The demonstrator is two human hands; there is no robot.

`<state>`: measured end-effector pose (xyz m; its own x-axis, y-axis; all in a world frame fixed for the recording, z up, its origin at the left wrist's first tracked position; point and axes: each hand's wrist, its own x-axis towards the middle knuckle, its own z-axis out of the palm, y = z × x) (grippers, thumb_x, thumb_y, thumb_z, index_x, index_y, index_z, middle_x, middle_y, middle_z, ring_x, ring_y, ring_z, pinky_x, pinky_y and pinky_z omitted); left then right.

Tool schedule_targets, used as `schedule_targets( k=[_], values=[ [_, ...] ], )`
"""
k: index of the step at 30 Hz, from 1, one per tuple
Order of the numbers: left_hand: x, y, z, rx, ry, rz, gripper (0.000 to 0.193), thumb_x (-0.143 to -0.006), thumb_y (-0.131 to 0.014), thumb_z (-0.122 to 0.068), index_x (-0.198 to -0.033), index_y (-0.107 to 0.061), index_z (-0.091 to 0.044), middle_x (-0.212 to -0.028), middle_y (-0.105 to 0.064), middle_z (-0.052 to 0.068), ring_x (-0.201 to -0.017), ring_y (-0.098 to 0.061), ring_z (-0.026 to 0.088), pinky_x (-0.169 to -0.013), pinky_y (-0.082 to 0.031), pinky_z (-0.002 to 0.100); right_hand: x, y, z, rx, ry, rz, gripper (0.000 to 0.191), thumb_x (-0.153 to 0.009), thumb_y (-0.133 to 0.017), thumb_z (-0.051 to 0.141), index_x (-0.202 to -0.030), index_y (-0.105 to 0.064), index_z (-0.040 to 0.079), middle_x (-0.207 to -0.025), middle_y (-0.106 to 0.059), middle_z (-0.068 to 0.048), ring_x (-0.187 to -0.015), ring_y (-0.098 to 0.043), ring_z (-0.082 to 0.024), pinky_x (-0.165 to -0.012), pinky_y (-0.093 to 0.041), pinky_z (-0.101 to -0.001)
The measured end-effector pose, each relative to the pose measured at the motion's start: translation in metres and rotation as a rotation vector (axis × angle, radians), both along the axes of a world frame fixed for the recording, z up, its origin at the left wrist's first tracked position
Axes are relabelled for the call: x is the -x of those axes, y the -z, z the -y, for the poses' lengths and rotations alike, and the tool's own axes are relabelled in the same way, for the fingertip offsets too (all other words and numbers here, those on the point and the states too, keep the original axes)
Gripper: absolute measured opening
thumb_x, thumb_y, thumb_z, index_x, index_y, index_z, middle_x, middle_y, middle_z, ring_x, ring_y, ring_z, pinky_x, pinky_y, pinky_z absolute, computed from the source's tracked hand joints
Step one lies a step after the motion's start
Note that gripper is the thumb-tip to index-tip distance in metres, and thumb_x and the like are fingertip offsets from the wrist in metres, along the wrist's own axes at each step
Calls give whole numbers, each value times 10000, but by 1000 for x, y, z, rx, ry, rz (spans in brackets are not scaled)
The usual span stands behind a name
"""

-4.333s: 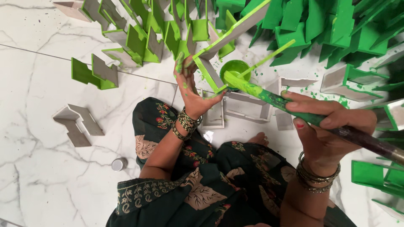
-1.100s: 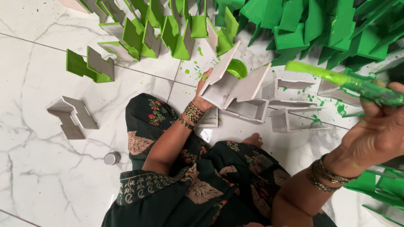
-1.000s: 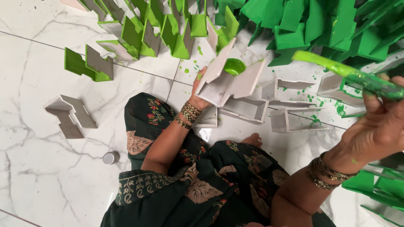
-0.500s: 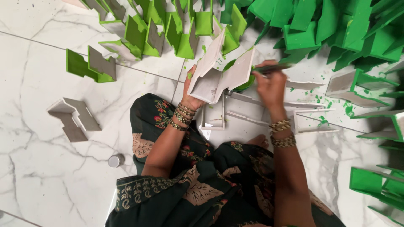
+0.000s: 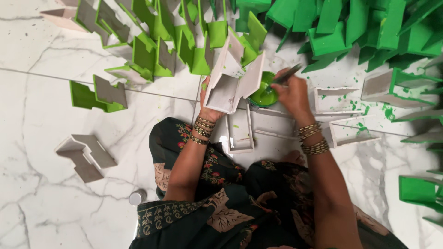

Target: The person sits on the floor painting white foam letters green. They hold each letter in one hand, dip a brush into a cup of green paint, brush paint over the letter's surfaces, and set the finished letter aside with other painted letters.

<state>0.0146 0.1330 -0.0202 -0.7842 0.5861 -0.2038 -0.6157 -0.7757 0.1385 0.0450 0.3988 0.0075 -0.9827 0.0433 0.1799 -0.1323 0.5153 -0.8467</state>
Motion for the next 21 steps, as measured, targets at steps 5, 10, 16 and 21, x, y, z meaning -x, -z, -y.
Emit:
schedule_targets(
  k=[5, 10, 16, 21],
  values=[
    [-4, 4, -2, 36, -23, 56, 591, -951, -611, -571, -1335, -621, -122, -1255, -677, 119, -1103, -678, 318, -913, -592, 492, 3, -37, -21, 150, -28, -27, 232, -907, -749, -79, -1076, -608, -9, -1052, -763, -105, -996, -751, -176, -848, -597, -284],
    [-5, 1, 1, 32, -41, 13, 597, -962, -608, -570, -1337, -630, -106, -1251, -684, 129, -1091, -678, 322, -896, -592, 488, -9, -70, -27, -11, -57, -11, 208, -907, -721, -87, -1074, -615, -22, -1013, -756, -114, -950, -761, -174, -797, -609, -286],
    [-8, -3, 4, 7, -45, 13, 563, -960, -619, -557, -1313, -638, -119, -1236, -687, 123, -1079, -688, 324, -863, -594, 485, -21, -100, -24, -137, -81, 15, 187, -917, -726, -69, -1069, -631, -15, -984, -759, -101, -819, -725, -151, -707, -560, -289],
    [-11, -3, 2, 18, -42, 83, 575, -924, -642, -553, -1302, -638, -120, -1234, -683, 122, -1083, -692, 320, -906, -601, 489, -23, -118, -22, -215, -90, 85, 180, -917, -733, -63, -1065, -655, 2, -899, -737, -123, -696, -645, -161, -631, -491, -288]
  ],
)
